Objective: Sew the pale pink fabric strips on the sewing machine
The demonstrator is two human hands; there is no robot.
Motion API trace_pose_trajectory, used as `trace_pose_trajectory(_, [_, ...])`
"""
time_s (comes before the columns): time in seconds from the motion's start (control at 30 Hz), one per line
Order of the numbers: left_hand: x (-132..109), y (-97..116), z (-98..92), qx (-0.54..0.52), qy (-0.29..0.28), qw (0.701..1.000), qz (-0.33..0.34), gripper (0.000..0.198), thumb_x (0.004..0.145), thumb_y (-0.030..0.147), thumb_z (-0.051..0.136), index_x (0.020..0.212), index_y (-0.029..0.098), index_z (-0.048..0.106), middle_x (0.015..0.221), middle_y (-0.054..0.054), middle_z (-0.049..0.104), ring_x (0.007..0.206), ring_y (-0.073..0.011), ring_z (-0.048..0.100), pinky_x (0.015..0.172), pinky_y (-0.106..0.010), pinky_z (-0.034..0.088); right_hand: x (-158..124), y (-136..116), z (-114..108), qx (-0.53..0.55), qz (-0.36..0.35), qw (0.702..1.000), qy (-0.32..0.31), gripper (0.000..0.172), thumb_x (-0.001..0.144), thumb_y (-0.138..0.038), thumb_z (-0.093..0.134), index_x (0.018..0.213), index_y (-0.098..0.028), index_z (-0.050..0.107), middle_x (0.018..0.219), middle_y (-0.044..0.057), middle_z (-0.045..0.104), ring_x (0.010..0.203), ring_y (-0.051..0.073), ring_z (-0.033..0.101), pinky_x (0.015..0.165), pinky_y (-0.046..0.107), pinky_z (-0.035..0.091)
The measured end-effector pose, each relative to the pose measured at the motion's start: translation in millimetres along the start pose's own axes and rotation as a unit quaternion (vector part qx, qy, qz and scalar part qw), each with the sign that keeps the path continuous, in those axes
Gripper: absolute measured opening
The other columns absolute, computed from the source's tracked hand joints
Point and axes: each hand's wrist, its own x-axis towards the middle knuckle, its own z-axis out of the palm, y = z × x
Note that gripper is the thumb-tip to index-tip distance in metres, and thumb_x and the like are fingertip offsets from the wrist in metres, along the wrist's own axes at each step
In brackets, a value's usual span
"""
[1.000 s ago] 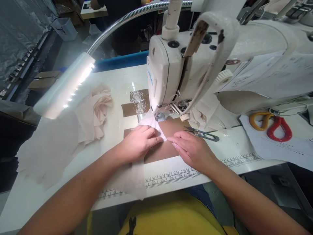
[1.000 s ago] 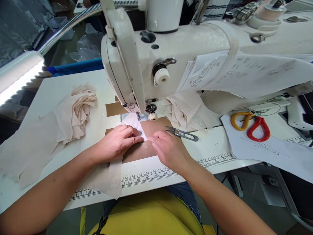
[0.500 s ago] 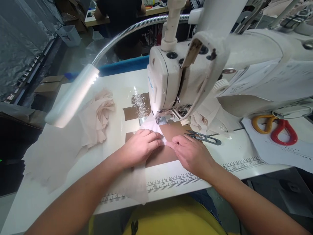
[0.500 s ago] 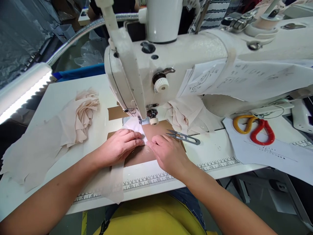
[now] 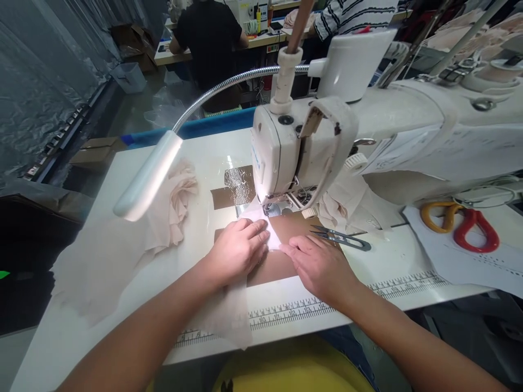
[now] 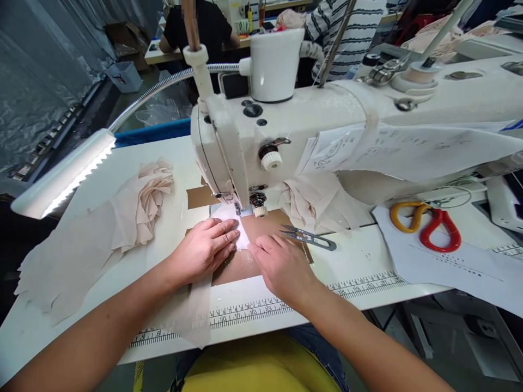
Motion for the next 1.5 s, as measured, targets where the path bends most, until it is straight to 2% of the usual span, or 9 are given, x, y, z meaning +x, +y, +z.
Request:
trace_pose_trajectory(0.3, [-0.2,0.1,-1.7,-0.027,-0.004,1.000,-0.010,0.031,0.093,0.027,0.046,0.114,0.013,0.064,0.124,-0.011,0.061,0.090,-0.0224,0.054,0.079,-0.040,0.050,3.6,-1.3,-3.2,-0.008,-0.023,1.000,0.007,0.031,0.084,-0.003,0.041,0.099,-0.013,0.067,0.076,0.004,0.058,0.069,0.017,0.043,0.065,0.028,0.033])
trace_pose_trajectory(0.5, [1.9,-11.2,-3.4,-0.030,0.009,0.999,0.009,0.033,0.090,0.024,0.047,0.116,0.011,0.063,0.125,-0.012,0.061,0.092,-0.0242,0.054,0.081,-0.042,0.050,12.5,0.4,-7.1,-0.013,-0.019,0.998,-0.063,0.032,0.081,-0.002,0.043,0.102,-0.014,0.065,0.082,0.005,0.059,0.073,0.018,0.045,0.066,0.029,0.032])
trace_pose_trajectory(0.7, [6.2,-27.3,-3.7,-0.034,0.020,0.999,0.028,0.033,0.089,0.018,0.045,0.115,0.012,0.064,0.124,-0.013,0.062,0.092,-0.0235,0.056,0.080,-0.041,0.050,29.7,-2.4,-13.1,-0.012,-0.002,0.993,-0.113,0.028,0.080,-0.003,0.045,0.094,-0.016,0.064,0.080,0.004,0.056,0.072,0.017,0.044,0.063,0.029,0.029])
trace_pose_trajectory(0.83, [7.1,-31.7,-4.2,-0.004,0.001,0.999,0.034,0.033,0.090,0.015,0.047,0.119,0.013,0.062,0.126,-0.013,0.060,0.092,-0.0228,0.056,0.077,-0.038,0.050,32.0,-3.2,-10.1,-0.011,0.003,0.995,-0.096,0.027,0.081,-0.003,0.044,0.092,-0.016,0.064,0.080,0.003,0.056,0.072,0.016,0.045,0.064,0.029,0.030])
trace_pose_trajectory(0.93, [5.0,-27.8,-5.0,0.029,-0.019,0.999,0.038,0.031,0.093,0.019,0.047,0.120,0.016,0.060,0.131,-0.011,0.057,0.097,-0.0238,0.055,0.081,-0.039,0.048,30.4,-2.6,-7.4,-0.016,-0.001,0.997,-0.078,0.025,0.082,-0.004,0.044,0.091,-0.016,0.064,0.078,0.003,0.056,0.072,0.017,0.045,0.064,0.029,0.031])
trace_pose_trajectory(1.13, [0.2,-18.6,-6.7,0.043,-0.044,0.995,0.075,0.031,0.098,0.017,0.038,0.121,0.014,0.058,0.127,-0.009,0.059,0.099,-0.0216,0.053,0.083,-0.037,0.048,29.0,-1.2,-5.1,-0.019,-0.011,0.998,-0.065,0.025,0.080,-0.001,0.044,0.086,-0.015,0.063,0.078,0.005,0.056,0.072,0.017,0.045,0.064,0.029,0.032])
trace_pose_trajectory(1.33, [-0.4,-21.1,-6.2,0.050,-0.036,0.994,0.087,0.028,0.097,0.015,0.039,0.115,0.012,0.060,0.121,-0.008,0.062,0.097,-0.0207,0.055,0.081,-0.034,0.049,26.9,-2.3,-1.6,-0.013,-0.002,0.999,-0.048,0.027,0.082,-0.002,0.043,0.092,-0.014,0.065,0.079,0.005,0.058,0.072,0.017,0.046,0.065,0.029,0.034])
trace_pose_trajectory(1.5, [0.0,-21.0,-6.8,0.049,-0.037,0.993,0.101,0.030,0.097,0.014,0.036,0.113,0.010,0.061,0.124,-0.010,0.061,0.098,-0.0213,0.056,0.082,-0.035,0.051,26.1,-2.8,-0.6,-0.012,-0.002,0.999,-0.041,0.026,0.083,-0.003,0.043,0.093,-0.014,0.064,0.079,0.005,0.058,0.071,0.016,0.047,0.064,0.028,0.035])
